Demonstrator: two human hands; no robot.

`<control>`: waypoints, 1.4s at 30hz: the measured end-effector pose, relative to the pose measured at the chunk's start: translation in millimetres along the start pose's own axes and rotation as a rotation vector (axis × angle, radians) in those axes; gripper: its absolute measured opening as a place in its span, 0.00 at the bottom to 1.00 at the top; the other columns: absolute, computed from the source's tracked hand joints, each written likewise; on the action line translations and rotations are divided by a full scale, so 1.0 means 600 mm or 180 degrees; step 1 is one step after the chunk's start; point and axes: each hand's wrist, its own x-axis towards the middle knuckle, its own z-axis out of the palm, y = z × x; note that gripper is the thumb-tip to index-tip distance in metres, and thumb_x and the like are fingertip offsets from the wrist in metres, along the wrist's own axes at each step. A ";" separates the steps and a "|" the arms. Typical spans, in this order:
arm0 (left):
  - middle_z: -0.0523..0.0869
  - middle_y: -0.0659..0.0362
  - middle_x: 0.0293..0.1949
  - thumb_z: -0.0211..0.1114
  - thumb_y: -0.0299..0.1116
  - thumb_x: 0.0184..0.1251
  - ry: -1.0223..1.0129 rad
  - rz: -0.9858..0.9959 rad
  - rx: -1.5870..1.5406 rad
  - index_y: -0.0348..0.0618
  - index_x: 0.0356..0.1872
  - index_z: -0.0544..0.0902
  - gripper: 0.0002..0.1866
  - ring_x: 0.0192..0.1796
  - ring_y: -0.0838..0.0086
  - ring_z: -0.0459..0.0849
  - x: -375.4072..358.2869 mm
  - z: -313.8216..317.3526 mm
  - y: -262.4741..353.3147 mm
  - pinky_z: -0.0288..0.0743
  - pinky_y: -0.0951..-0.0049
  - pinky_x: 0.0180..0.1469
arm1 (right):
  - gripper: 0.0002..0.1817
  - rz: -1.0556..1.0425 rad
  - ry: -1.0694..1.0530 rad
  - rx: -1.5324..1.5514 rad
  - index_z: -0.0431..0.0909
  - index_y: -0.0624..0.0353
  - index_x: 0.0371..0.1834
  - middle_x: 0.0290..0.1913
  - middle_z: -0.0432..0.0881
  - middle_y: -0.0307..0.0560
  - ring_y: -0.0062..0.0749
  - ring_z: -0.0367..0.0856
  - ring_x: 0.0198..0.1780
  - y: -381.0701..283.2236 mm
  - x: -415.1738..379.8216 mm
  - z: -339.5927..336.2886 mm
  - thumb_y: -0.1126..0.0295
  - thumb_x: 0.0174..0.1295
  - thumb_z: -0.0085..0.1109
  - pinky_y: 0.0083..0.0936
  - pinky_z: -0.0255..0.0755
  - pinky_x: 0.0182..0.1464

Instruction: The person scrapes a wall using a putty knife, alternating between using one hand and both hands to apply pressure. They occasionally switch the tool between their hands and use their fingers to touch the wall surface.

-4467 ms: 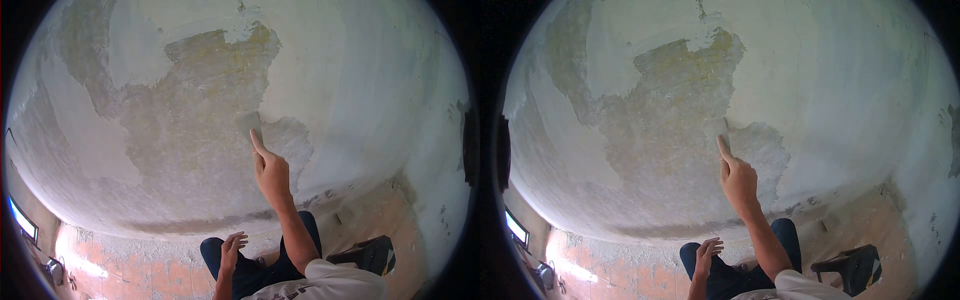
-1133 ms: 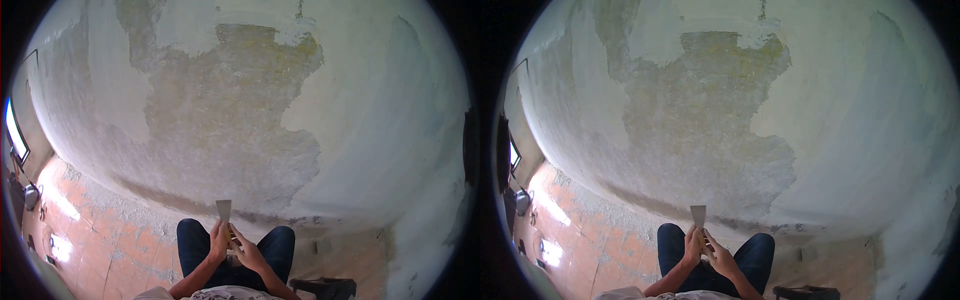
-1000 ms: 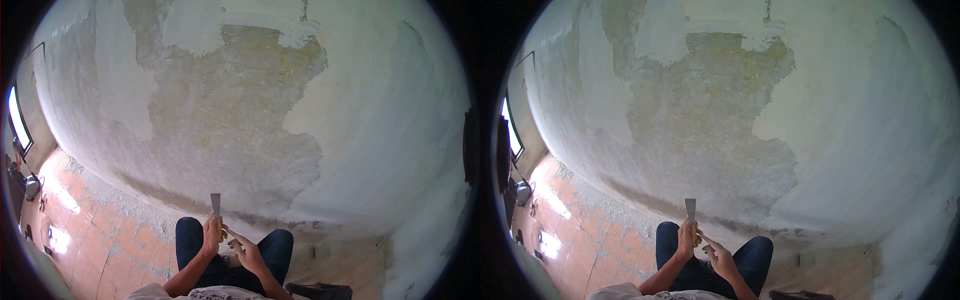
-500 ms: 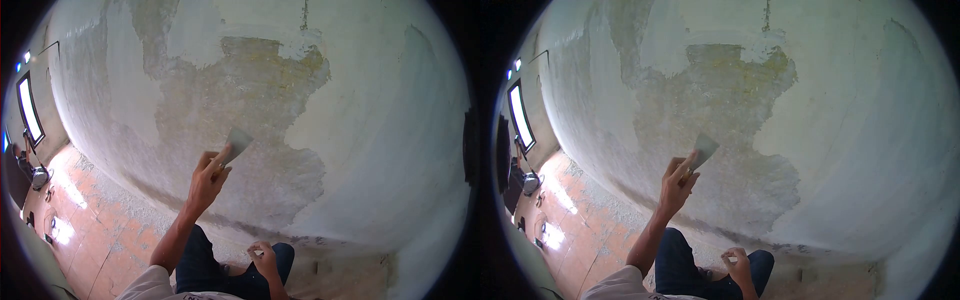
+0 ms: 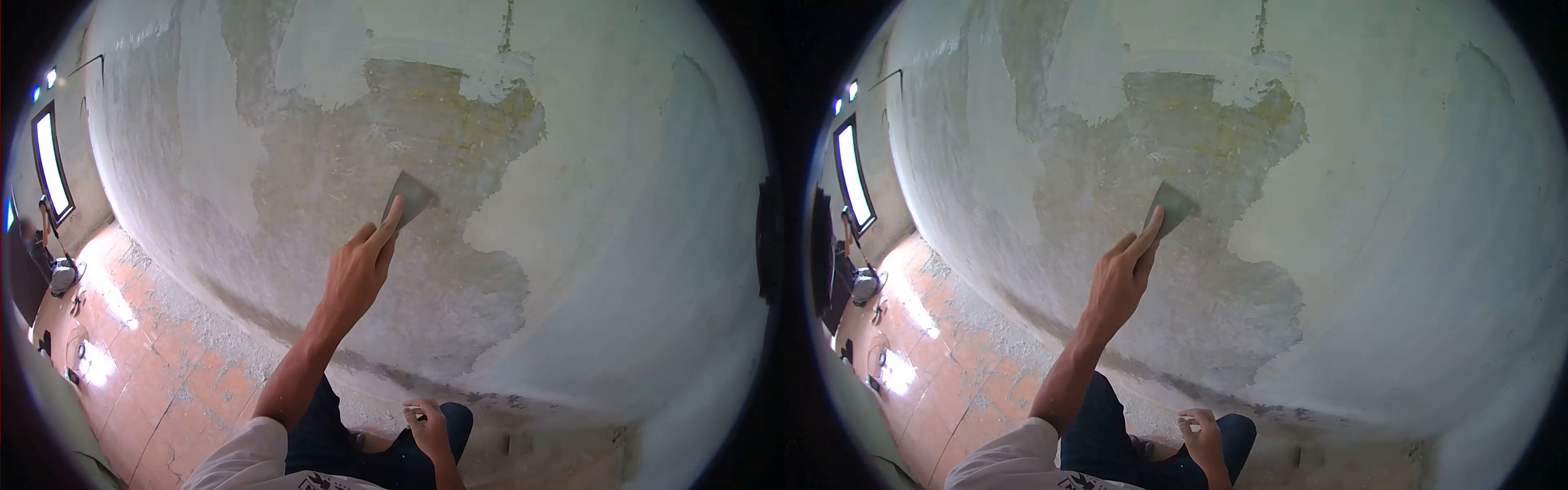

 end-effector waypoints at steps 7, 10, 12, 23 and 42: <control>0.83 0.47 0.32 0.65 0.30 0.90 -0.0073 0.0029 0.0045 0.56 0.87 0.78 0.29 0.30 0.58 0.79 0.062 -0.036 0.060 0.77 0.52 0.42 | 0.11 -0.0028 -0.0071 -0.0067 0.90 0.64 0.57 0.60 0.87 0.53 0.36 0.97 0.52 -0.003 0.005 0.002 0.69 0.80 0.72 0.27 0.95 0.42; 0.83 0.46 0.33 0.64 0.30 0.90 -0.0112 -0.0099 0.0061 0.55 0.87 0.78 0.28 0.31 0.57 0.80 0.028 -0.035 0.051 0.76 0.51 0.42 | 0.11 -0.0069 -0.0032 -0.0109 0.91 0.63 0.58 0.60 0.87 0.54 0.37 0.97 0.52 -0.024 0.006 0.008 0.69 0.80 0.72 0.27 0.93 0.43; 0.84 0.46 0.33 0.64 0.30 0.90 -0.0144 -0.0206 0.0016 0.54 0.86 0.79 0.28 0.31 0.56 0.81 0.021 -0.034 0.045 0.76 0.51 0.42 | 0.11 -0.0044 -0.0050 -0.0064 0.91 0.61 0.58 0.59 0.87 0.53 0.37 0.96 0.53 -0.031 0.005 0.016 0.68 0.80 0.72 0.28 0.93 0.44; 0.88 0.48 0.38 0.63 0.33 0.91 0.0025 0.0094 0.0629 0.49 0.87 0.76 0.28 0.31 0.51 0.88 0.058 -0.054 0.055 0.79 0.47 0.36 | 0.11 -0.0105 -0.0534 -0.0293 0.91 0.58 0.61 0.59 0.87 0.52 0.36 0.95 0.54 -0.046 -0.025 0.035 0.70 0.80 0.71 0.27 0.91 0.43; 0.89 0.46 0.40 0.64 0.30 0.89 0.0019 -0.0016 0.0675 0.47 0.82 0.83 0.25 0.36 0.49 0.89 0.052 -0.060 0.064 0.79 0.47 0.43 | 0.13 -0.0045 -0.0578 -0.0331 0.90 0.58 0.62 0.61 0.86 0.55 0.40 0.96 0.53 -0.090 -0.063 0.054 0.67 0.81 0.71 0.34 0.92 0.50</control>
